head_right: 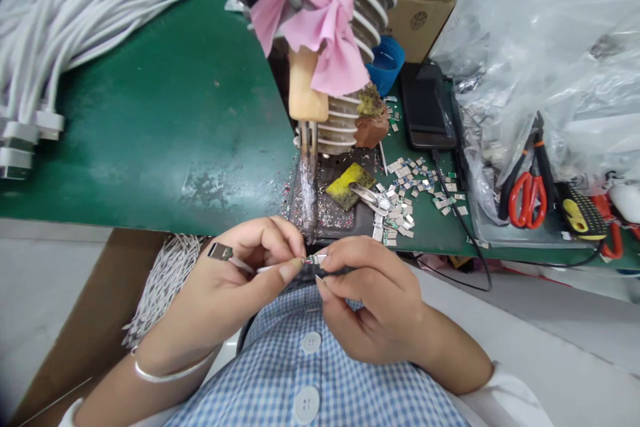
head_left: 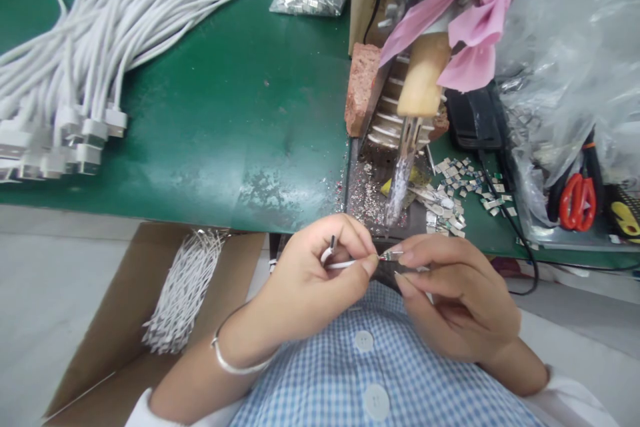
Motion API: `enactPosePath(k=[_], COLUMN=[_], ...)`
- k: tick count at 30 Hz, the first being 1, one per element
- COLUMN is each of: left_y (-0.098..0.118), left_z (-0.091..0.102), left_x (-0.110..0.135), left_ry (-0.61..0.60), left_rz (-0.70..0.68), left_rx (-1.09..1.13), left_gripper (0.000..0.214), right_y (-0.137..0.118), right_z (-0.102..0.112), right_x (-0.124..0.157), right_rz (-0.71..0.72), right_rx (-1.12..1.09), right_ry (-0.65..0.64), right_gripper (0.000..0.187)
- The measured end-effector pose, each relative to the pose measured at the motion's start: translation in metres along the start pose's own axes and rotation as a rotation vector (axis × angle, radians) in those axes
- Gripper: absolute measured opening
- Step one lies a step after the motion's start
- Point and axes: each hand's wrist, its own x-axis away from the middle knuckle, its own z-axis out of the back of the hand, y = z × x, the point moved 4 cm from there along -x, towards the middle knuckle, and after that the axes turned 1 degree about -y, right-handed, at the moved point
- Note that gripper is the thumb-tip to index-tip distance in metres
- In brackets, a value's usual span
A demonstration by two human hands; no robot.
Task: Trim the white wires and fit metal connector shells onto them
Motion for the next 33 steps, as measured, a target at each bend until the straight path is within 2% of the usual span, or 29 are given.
enactPosePath(k=[11,23,33], left_y=[0.001,-0.008,-0.016], left_z=[-0.001,0.001,0.004], left_x=[0.005,0.018,0.028], left_ry=[-0.006,-0.105,-0.111], left_rz=[0.030,0.090,0.162], left_rx=[-0.016,-0.110,-0.129], left_gripper=[0.017,0.008,0.010], right_y=[-0.002,0.001,0.004], right_z=[0.003,0.004,-0.001], right_x=[0.002,0.009,0.015], right_rz=[-0.021,-0.110,-0.118], right_rx=[-0.034,-0.184,-0.271], right_ry=[-0.027,-0.038,-0.118], right_gripper=[0.022,0.018,0.018])
